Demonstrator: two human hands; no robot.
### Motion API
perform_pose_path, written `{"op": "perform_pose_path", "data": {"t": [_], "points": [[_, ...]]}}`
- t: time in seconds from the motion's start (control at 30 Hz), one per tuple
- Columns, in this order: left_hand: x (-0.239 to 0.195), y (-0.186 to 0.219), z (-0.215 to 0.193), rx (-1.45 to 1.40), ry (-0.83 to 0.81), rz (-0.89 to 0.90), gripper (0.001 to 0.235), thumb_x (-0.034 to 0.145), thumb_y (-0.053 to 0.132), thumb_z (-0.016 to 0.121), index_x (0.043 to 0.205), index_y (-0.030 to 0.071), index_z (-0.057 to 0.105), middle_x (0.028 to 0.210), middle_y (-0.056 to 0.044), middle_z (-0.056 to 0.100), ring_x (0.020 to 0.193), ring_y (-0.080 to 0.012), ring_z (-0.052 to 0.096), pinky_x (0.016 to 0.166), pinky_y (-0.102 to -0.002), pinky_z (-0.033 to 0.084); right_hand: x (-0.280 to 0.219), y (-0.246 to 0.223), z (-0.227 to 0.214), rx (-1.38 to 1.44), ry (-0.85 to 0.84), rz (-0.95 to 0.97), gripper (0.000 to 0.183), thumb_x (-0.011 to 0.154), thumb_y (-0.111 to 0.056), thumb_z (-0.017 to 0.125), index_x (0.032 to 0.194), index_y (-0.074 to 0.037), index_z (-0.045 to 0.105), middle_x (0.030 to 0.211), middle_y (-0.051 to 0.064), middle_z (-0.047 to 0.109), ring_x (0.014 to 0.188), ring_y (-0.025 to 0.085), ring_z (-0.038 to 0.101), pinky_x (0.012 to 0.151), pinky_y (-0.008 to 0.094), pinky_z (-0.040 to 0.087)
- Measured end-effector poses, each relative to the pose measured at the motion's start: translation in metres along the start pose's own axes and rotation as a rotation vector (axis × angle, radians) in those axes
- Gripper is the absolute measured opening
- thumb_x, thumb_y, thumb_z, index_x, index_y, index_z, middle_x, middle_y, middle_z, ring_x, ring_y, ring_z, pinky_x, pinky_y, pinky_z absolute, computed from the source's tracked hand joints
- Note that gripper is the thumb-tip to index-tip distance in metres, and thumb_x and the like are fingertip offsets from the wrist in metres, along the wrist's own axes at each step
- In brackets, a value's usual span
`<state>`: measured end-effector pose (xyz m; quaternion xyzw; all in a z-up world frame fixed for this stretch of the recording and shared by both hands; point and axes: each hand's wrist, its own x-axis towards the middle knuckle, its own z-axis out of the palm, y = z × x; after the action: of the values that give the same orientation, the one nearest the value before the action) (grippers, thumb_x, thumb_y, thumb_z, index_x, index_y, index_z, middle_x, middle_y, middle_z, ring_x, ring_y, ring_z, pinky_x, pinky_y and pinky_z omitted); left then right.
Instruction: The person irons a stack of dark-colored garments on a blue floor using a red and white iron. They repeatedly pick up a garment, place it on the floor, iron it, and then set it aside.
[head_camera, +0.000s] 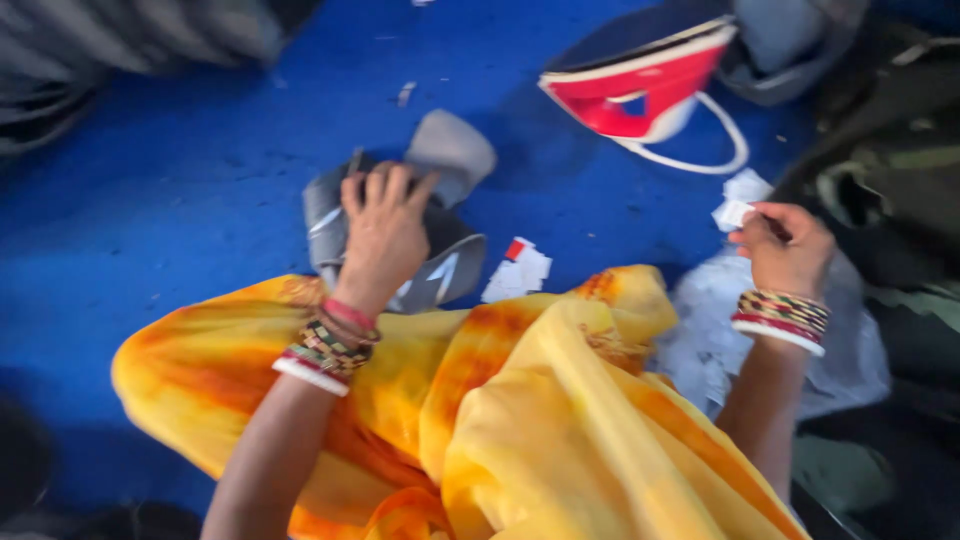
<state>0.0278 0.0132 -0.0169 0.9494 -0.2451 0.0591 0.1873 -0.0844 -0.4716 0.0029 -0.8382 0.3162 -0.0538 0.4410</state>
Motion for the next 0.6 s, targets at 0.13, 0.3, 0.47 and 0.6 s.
{"op": "perform_pose_path", "data": {"t": [0.13,0.3,0.47,0.6], "points": [[0.0,0.002,-0.005,0.002,0.002,-0.047,0.048,0.078,0.009,0.061,0.125,0.012,0.068,0.122,-0.01,0.057,0.128,-0.0301,0.049,0.108,-0.055,0.031,-0.027,-0.095,0.103,0.161,-0.4,-0.05,0.017,0.101,-0.01,0.066,0.115,-0.002,0.069,0.095,0.005,0.075,0.082,0.012,0.073,0.072,0.024,0.059],[-0.001,0.001,-0.002,-0.02,-0.021,-0.066,0.042,0.077,0.009,0.061,0.119,0.012,0.068,0.122,-0.008,0.058,0.128,-0.0286,0.049,0.11,-0.054,0.032,-0.042,-0.173,0.241,-0.087,-0.469,-0.661,0.012,0.097,-0.013,0.076,0.103,-0.003,0.076,0.091,0.015,0.074,0.075,0.023,0.073,0.066,0.033,0.054],[0.01,0.007,-0.011,0.017,-0.06,-0.085,0.062,0.075,0.009,0.061,0.136,0.017,0.064,0.119,-0.007,0.058,0.121,-0.0282,0.05,0.106,-0.055,0.032,-0.016,-0.165,0.296,-0.119,-0.363,-0.695,0.007,0.091,-0.01,0.077,0.095,-0.004,0.076,0.089,0.016,0.074,0.077,0.03,0.074,0.07,0.039,0.057],[0.017,0.008,-0.005,0.072,-0.154,-0.115,0.075,0.075,0.014,0.063,0.148,0.023,0.056,0.117,-0.007,0.058,0.116,-0.0291,0.049,0.106,-0.056,0.03,-0.018,-0.167,0.299,-0.191,-0.338,-0.714,0.009,0.09,-0.008,0.078,0.092,-0.002,0.071,0.091,0.014,0.074,0.081,0.033,0.073,0.071,0.043,0.057]]}}
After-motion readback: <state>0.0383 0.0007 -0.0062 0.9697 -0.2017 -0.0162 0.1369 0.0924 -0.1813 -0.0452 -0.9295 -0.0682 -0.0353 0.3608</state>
